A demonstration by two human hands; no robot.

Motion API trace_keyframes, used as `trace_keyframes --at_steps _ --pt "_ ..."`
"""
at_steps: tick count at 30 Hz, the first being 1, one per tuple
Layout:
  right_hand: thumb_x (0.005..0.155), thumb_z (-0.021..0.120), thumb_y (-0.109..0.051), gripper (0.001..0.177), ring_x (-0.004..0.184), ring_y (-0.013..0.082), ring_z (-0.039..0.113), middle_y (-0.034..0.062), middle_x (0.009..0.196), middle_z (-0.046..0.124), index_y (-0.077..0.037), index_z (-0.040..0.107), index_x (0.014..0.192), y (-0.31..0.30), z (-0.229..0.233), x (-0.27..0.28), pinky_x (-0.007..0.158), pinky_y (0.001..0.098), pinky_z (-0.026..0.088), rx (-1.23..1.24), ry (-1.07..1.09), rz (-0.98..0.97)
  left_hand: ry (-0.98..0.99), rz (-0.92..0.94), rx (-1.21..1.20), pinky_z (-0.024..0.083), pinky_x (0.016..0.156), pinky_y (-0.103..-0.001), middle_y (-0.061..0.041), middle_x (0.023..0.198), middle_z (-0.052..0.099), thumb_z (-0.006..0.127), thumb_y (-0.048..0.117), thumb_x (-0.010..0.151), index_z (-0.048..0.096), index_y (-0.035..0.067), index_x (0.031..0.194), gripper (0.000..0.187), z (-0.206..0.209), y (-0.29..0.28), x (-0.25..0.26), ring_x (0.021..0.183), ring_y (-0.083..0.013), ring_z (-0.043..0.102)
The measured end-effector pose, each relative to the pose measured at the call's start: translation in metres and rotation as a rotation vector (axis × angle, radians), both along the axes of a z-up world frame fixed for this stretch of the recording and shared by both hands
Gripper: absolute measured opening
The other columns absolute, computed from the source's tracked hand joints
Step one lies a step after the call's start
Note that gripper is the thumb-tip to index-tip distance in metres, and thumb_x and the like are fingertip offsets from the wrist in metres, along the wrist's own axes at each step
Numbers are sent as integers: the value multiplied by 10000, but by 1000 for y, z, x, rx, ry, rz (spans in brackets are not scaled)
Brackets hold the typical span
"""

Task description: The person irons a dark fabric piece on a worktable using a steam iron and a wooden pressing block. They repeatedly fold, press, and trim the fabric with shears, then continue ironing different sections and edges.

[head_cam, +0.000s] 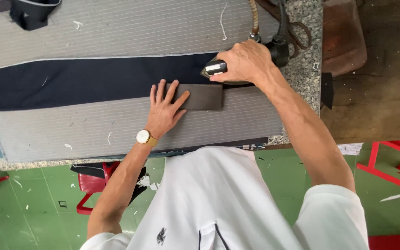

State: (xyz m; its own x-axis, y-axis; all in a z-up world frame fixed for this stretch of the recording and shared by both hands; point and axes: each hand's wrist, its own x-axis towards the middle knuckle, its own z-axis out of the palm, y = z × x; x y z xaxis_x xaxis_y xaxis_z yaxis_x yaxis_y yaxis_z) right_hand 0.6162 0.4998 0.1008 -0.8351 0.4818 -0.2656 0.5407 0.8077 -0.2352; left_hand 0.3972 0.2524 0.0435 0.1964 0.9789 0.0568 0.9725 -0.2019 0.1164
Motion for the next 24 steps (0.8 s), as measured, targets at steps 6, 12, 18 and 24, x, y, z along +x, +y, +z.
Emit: trace_keyframes --at_steps 6,12,18,24 --pt "852 679 -783 602 756 398 724 122 750 743 -255 782 1123 6 7 -13 679 517 575 -40 -18 -34 -17 -1 113 374 1068 -726 -88 1504 476 842 304 879 617 264 1377 548 -13 8 38 1388 -483 398" --pt "862 660 -793 592 785 412 707 128 764 731 -215 752 953 16 7 -31 651 519 550 -38 -60 3 -11 63 183 401 1006 -741 -53 1419 528 774 384 933 598 265 1368 484 -25 39 118 1311 -435 493" --pt "888 698 -741 555 709 370 701 105 697 710 -194 769 950 17 9 -34 541 495 540 8 -22 65 18 71 193 443 1011 -704 -92 1474 470 709 299 1007 510 212 1436 480 -14 53 139 1301 -395 484" --pt "795 649 -818 665 850 457 721 225 808 734 -190 743 993 12 49 -48 716 512 544 -59 -140 59 -181 320 157 324 1159 -585 -124 1519 490 628 436 1014 616 173 1375 446 -52 -44 33 1406 -359 465"
